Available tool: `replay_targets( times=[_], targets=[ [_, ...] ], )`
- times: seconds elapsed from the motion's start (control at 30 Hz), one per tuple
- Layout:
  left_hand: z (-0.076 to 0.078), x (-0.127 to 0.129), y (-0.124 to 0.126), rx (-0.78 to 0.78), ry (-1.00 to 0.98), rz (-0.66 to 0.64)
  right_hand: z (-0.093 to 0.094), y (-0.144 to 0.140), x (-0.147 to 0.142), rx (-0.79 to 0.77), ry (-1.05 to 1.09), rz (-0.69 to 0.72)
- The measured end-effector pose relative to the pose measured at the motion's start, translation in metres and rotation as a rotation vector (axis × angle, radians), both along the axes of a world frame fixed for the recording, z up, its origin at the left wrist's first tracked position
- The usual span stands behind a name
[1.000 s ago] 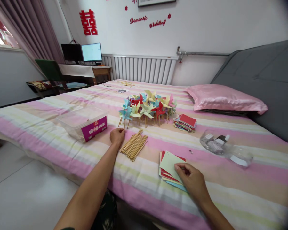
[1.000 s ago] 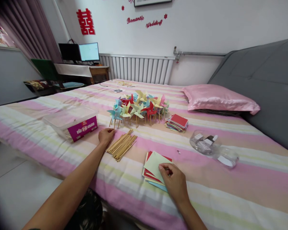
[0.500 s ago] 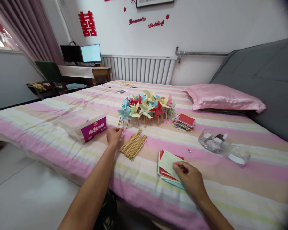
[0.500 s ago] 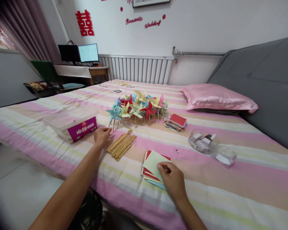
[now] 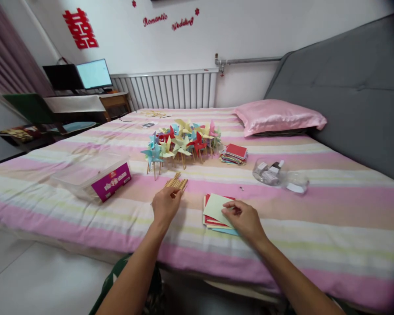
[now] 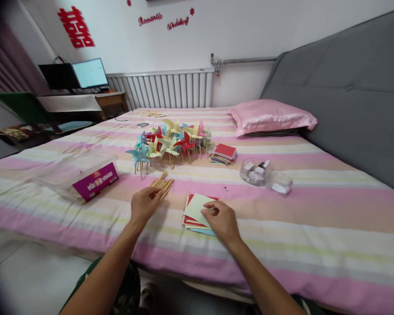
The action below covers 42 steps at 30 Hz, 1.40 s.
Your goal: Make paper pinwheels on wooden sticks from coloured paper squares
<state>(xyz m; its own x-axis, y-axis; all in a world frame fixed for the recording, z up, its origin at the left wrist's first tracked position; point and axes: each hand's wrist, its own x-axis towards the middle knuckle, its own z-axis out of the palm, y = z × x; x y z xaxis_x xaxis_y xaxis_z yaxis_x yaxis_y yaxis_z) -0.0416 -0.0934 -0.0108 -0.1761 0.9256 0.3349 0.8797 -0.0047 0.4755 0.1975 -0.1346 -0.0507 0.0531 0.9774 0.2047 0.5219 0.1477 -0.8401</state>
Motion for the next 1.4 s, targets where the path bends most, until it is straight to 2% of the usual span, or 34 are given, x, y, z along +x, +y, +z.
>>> replay_targets(
  times=[0.2, 0.3, 0.37, 0.63, 0.97, 1.17, 1.27, 1.4],
  targets=[
    [-0.019, 0.046, -0.013, 0.059, -0.084, -0.361, 0.011, 0.002, 0.007, 0.127, -0.214, 0.073],
    [-0.028, 0.055, -0.021, 0.072, -0.06, -0.522, 0.013, 0.002, 0.01, 0.142, -0.283, 0.143],
    [-0.032, 0.056, -0.024, 0.061, -0.03, -0.576, 0.013, 0.001, 0.011, 0.13, -0.319, 0.187],
    [-0.032, 0.056, -0.018, -0.029, -0.008, -0.693, 0.011, 0.0, 0.013, 0.128, -0.401, 0.242],
    [-0.034, 0.053, -0.009, -0.053, -0.03, -0.727, 0.012, 0.001, 0.015, 0.102, -0.371, 0.233],
    [-0.037, 0.054, -0.005, -0.006, -0.138, -0.716, 0.013, 0.006, 0.025, 0.105, -0.363, 0.357],
    [-0.033, 0.054, -0.006, -0.024, -0.181, -0.743, 0.016, 0.008, 0.032, 0.08, -0.344, 0.419],
    [-0.023, 0.054, -0.01, -0.095, -0.2, -0.788, 0.022, 0.008, 0.036, 0.051, -0.316, 0.42]
  ],
)
